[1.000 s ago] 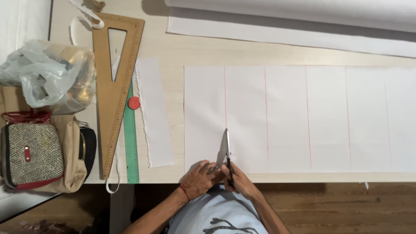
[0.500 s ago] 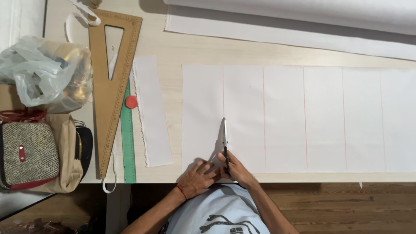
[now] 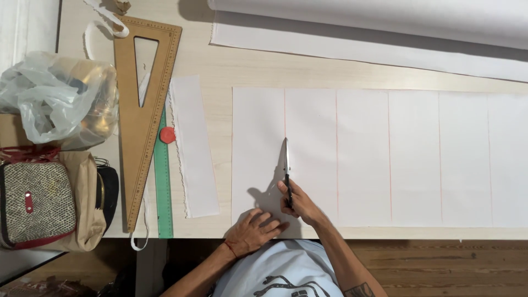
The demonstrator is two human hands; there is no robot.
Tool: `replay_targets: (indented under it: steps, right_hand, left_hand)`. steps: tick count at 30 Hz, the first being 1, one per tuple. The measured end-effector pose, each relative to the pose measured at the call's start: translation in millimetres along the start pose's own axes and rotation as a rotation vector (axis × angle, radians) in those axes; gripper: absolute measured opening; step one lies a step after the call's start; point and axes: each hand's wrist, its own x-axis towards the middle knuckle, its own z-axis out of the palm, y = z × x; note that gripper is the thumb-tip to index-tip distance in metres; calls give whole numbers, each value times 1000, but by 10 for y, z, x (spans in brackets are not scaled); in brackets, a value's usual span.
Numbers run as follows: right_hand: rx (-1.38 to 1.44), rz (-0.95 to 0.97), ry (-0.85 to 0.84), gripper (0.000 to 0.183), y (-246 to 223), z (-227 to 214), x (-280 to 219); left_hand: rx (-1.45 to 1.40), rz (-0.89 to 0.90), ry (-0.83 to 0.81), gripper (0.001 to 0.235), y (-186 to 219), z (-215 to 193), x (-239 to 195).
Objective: Cutting strips of white material from a roll using scissors along marked lines
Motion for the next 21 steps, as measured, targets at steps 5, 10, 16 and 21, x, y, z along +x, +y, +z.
replay_targets:
  steps: [5,10,16,21]
  right_hand:
    - [-35,0,24,57,-147,-52,93]
    - [-23,-9,2,56,-312,-99,167]
    - [-58,-24,-2,58,-412,-198,328]
    - [-86,-53,-17,58,-593,-254,428]
  left_hand:
    - [15,8,61,39,-50,-125,105]
    - [9,9,94,39,-86,-206,170]
    - [42,8,121,34,-125,-253,216]
    - [40,-6,137,33,-117,-268,229]
